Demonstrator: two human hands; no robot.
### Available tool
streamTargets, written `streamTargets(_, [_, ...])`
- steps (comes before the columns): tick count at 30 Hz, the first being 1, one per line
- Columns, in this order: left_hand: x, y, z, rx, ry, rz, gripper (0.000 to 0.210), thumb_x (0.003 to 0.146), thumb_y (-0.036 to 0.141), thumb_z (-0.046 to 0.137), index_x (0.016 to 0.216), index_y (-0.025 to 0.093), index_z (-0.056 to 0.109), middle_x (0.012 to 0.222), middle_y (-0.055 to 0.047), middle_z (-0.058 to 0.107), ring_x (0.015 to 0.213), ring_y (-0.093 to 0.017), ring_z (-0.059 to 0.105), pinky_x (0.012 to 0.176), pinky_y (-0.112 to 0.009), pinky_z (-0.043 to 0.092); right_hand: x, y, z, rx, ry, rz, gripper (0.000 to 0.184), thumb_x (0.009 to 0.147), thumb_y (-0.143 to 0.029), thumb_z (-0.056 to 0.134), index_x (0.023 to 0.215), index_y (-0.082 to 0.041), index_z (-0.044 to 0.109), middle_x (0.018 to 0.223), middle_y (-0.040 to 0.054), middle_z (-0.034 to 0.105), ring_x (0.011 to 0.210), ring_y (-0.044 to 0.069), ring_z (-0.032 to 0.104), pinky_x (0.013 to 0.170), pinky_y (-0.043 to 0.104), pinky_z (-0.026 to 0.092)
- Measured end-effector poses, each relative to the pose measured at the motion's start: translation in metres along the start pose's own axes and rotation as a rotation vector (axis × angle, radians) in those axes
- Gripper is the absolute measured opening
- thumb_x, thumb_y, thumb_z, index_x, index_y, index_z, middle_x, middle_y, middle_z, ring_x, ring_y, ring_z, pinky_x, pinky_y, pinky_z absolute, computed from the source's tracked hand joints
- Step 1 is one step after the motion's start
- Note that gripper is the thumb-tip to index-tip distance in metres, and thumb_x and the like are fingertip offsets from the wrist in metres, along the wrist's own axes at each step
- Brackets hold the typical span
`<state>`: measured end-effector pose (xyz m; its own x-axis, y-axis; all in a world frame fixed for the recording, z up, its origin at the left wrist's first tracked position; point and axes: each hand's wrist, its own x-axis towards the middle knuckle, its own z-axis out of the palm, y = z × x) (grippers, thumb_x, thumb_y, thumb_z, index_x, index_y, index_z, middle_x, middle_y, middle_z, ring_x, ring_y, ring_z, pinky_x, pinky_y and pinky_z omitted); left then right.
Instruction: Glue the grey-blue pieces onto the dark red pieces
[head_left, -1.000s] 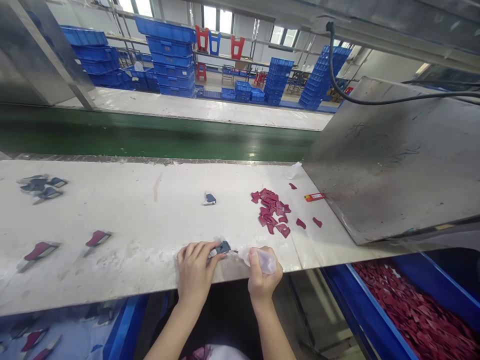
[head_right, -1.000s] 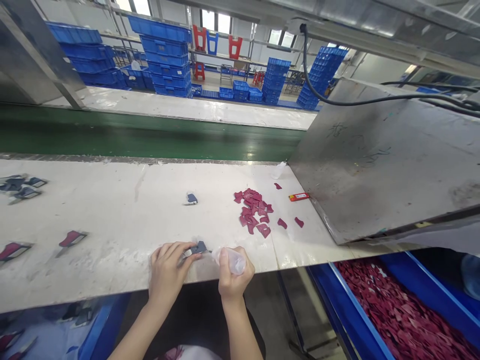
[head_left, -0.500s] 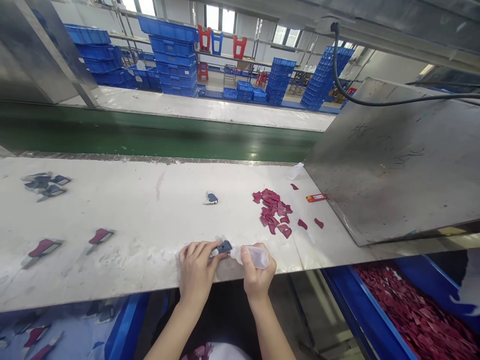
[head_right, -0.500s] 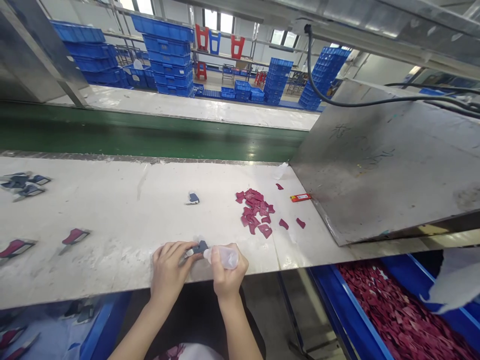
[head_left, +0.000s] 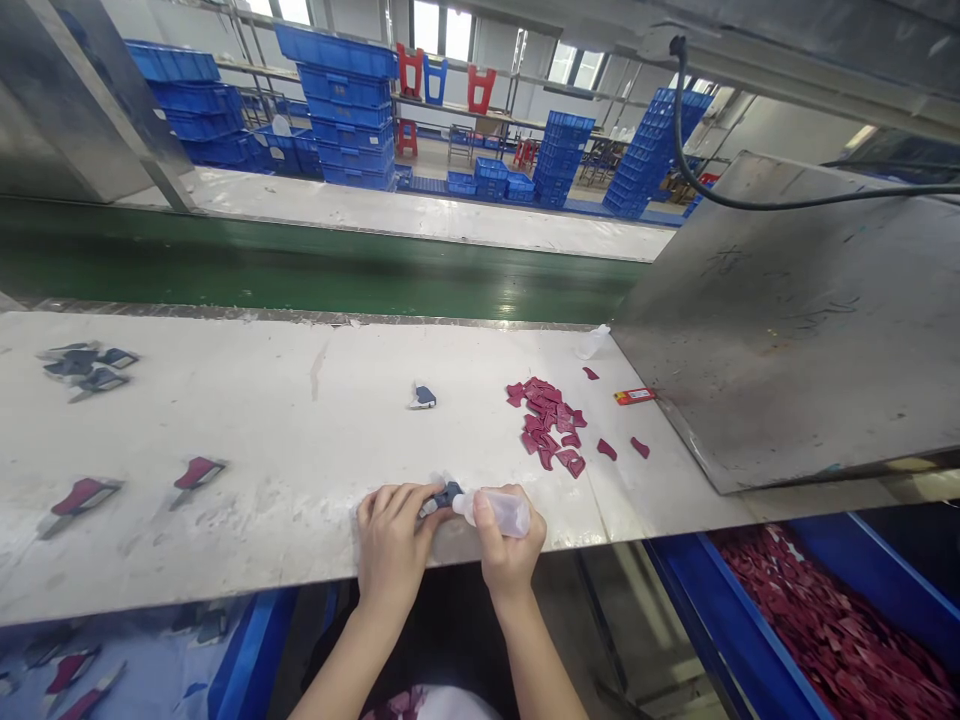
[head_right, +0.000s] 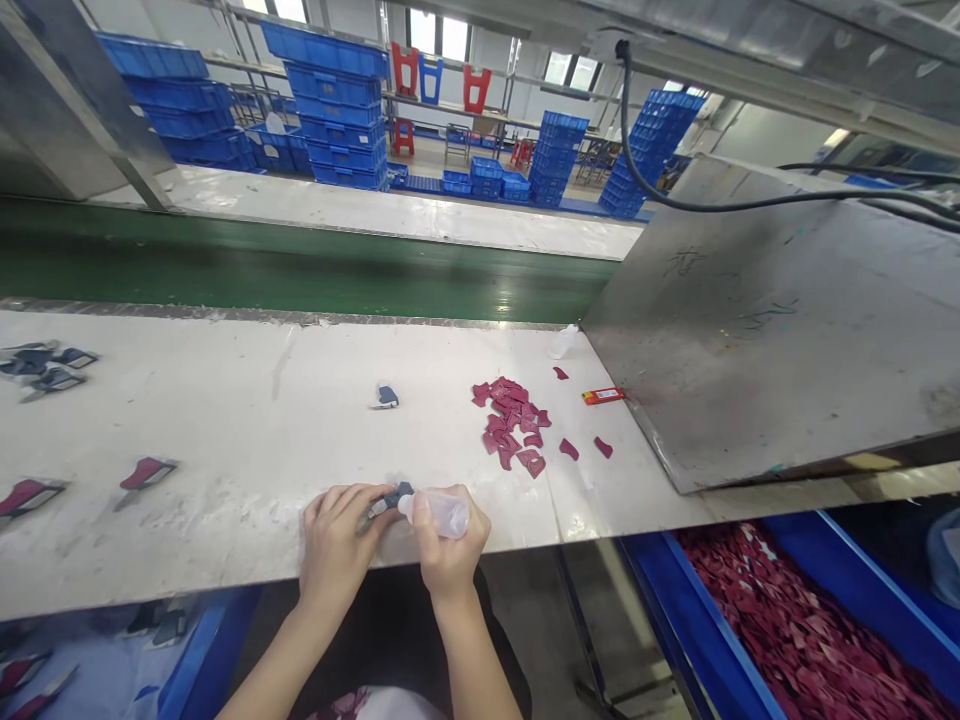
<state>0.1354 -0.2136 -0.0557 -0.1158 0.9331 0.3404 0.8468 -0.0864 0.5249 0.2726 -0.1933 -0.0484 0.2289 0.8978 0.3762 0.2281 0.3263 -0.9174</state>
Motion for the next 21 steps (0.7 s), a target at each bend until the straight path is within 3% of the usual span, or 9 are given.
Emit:
streamTargets(14, [-0.001, -0.005, 0.004, 0.011, 0.028, 0.027, 0.014, 0.087, 0.035, 0.07, 0.099, 0.026, 0.07, 0.097, -0.001, 0.076, 0.092, -0.023, 0.063, 0.092, -0.041, 0.032, -0.001, 0.004, 0.0, 0.001, 0.056, 0.027, 0.023, 0.088, -0.035, 0.063, 0.074, -0.016, 0.065, 0.064, 0.0015, 0.063, 0.057, 0.016, 0.06, 0.056, 0.026, 0.049])
streamTargets(21, [0.0, -0.002, 0.001, 0.003, 0.024, 0.007, 0.013, 0.088, 0.035, 0.069, 0.097, 0.026, 0.071, 0.096, 0.0, 0.076, 0.091, -0.023, 0.064, 0.091, -0.04, 0.032, -0.003, 0.013, -0.006, 0.083, 0.267, 0.132, 0.026, 0.084, -0.04, 0.068, 0.09, -0.015, 0.064, 0.072, 0.002, 0.065, 0.061, 0.017, 0.064, 0.058, 0.028, 0.051])
